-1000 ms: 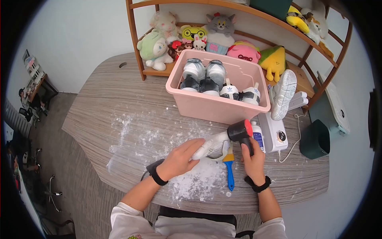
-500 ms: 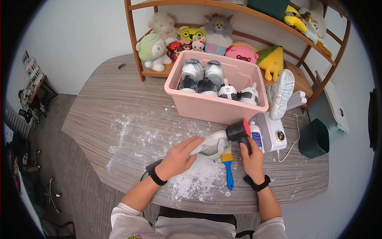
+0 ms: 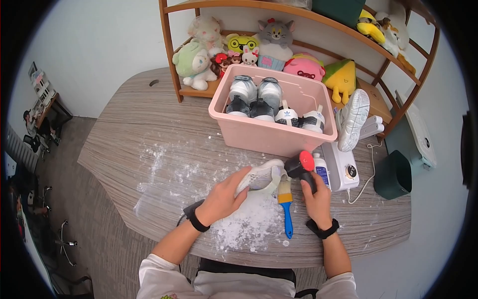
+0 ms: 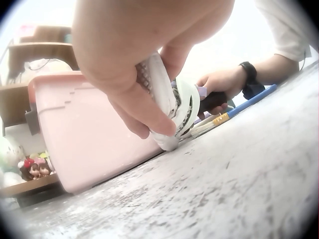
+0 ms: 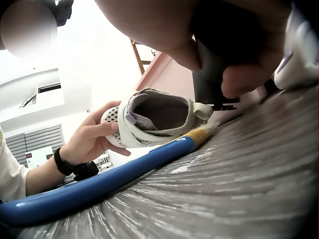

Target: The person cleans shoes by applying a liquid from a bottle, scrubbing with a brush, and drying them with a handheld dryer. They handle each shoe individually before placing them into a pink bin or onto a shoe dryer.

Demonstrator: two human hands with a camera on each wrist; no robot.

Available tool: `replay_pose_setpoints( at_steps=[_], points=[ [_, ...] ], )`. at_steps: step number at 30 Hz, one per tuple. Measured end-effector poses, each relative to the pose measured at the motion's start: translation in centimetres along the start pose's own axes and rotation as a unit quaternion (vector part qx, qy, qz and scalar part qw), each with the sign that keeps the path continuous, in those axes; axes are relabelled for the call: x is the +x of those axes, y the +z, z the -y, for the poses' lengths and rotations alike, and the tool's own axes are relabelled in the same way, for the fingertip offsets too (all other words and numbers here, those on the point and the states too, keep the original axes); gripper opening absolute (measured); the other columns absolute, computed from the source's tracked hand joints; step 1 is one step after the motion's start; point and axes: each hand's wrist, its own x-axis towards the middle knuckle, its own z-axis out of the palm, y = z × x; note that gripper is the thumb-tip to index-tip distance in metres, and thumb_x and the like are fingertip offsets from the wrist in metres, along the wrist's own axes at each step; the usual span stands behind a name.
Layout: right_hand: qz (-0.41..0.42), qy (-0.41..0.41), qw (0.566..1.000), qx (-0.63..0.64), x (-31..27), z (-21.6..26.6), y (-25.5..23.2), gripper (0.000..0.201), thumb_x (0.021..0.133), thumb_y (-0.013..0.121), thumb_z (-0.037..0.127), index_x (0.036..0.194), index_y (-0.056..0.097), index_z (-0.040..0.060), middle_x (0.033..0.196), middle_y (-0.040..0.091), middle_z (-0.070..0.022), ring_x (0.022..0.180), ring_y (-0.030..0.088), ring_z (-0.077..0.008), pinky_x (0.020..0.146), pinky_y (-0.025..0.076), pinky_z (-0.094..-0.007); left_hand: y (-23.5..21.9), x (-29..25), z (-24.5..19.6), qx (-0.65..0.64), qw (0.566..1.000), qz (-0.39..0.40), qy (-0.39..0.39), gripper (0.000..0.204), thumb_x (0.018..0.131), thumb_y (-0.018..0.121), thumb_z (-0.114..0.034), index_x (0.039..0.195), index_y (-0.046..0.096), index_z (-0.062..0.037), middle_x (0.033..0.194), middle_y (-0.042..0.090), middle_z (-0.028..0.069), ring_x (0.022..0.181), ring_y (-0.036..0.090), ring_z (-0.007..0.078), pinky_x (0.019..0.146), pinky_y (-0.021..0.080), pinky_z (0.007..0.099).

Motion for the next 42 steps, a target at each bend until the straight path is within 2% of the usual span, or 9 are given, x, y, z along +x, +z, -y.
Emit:
replay_pose_setpoints(
  at_steps=[2,5,12,21,23,28,31,35,42],
  points=[
    [-0.036,-0.082,0.994,-0.057,0.1,0.7,-0.2,0.039,0.094,0.072,0.014,0.126,0.062,-0.0057,0.105,0.070,-0.0281,0.097,0.068,-0.0454,0.082,0.056,-0.0467,-0.1,-0.1,0.0,0.003,1.000,-0.009,-0.004,0.056,0.094,0.071,-0.008,0.146,0.050,-0.0046,0.130,0.065,0.0295,0.112,0.069,0.0446,0.089,0.060,0.0443],
    [-0.064,-0.112,0.987,-0.096,0.0,1.4,-0.4,0.042,0.088,0.075,0.010,0.126,0.061,-0.0038,0.109,0.068,-0.0260,0.097,0.068,-0.0448,0.080,0.056,-0.0485,-0.1,-0.1,0.0,0.007,1.000,-0.002,-0.024,0.058,0.094,0.072,-0.010,0.147,0.049,-0.0046,0.128,0.066,0.0299,0.110,0.070,0.0446,0.088,0.060,0.0441],
    [-0.052,-0.102,0.976,-0.187,-0.7,2.2,-0.6,0.052,0.081,0.073,0.004,0.130,0.056,0.0015,0.116,0.061,-0.0200,0.096,0.068,-0.0433,0.077,0.057,-0.0511,0.1,-0.2,0.2,-0.012,0.999,-0.018,-0.042,0.058,0.094,0.072,-0.011,0.146,0.048,-0.0042,0.126,0.067,0.0293,0.108,0.072,0.0427,0.086,0.060,0.0428],
    [-0.050,-0.077,0.958,-0.272,-0.8,1.9,-0.5,0.054,0.082,0.073,0.002,0.133,0.054,0.0014,0.125,0.057,-0.0179,0.110,0.063,-0.0400,0.081,0.057,-0.0497,-0.3,-0.2,0.0,-0.032,0.998,-0.022,-0.056,0.056,0.094,0.072,-0.010,0.145,0.050,-0.0035,0.127,0.068,0.0271,0.108,0.073,0.0398,0.087,0.059,0.0398],
    [-0.037,-0.111,0.953,-0.280,-0.8,1.7,-0.6,0.056,0.080,0.075,0.002,0.133,0.054,0.0014,0.125,0.057,-0.0180,0.110,0.062,-0.0398,0.082,0.057,-0.0494,-0.3,-0.1,-0.1,-0.037,0.997,-0.021,-0.056,0.056,0.094,0.072,-0.010,0.145,0.050,-0.0034,0.127,0.068,0.0270,0.109,0.073,0.0397,0.087,0.059,0.0397],
    [-0.014,-0.096,0.961,-0.259,-0.8,1.4,-0.4,0.058,0.079,0.077,0.003,0.132,0.053,0.0007,0.122,0.059,-0.0180,0.110,0.061,-0.0395,0.084,0.056,-0.0485,-0.4,0.1,-0.1,-0.013,0.999,-0.048,0.020,0.051,0.092,0.072,-0.003,0.141,0.056,-0.0023,0.126,0.069,0.0260,0.109,0.073,0.0393,0.089,0.059,0.0400],
    [-0.013,-0.092,0.965,-0.246,-0.8,1.5,-0.5,0.057,0.079,0.079,0.005,0.131,0.054,0.0002,0.120,0.060,-0.0181,0.110,0.061,-0.0397,0.085,0.056,-0.0478,-0.6,0.0,-0.3,-0.032,0.998,-0.038,0.023,0.053,0.091,0.067,0.003,0.143,0.057,-0.0060,0.132,0.065,0.0248,0.117,0.067,0.0430,0.096,0.057,0.0429],
    [-0.011,-0.085,0.967,-0.239,-0.8,1.5,-0.6,0.054,0.079,0.080,0.010,0.127,0.056,0.0000,0.117,0.061,-0.0179,0.108,0.062,-0.0399,0.085,0.056,-0.0474,-0.6,0.2,-0.1,-0.021,0.997,-0.048,0.055,0.057,0.086,0.065,0.009,0.141,0.059,-0.0066,0.134,0.064,0.0239,0.117,0.066,0.0418,0.097,0.057,0.0425],
    [-0.073,-0.126,0.967,-0.209,-0.4,1.8,-1.0,0.042,0.082,0.076,0.007,0.120,0.061,-0.0004,0.117,0.062,-0.0190,0.108,0.063,-0.0399,0.087,0.055,-0.0472,-0.7,0.3,0.2,0.033,0.990,-0.057,0.128,0.061,0.075,0.064,0.015,0.132,0.067,-0.0085,0.133,0.064,0.0214,0.120,0.065,0.0404,0.099,0.056,0.0445]
  ],
)
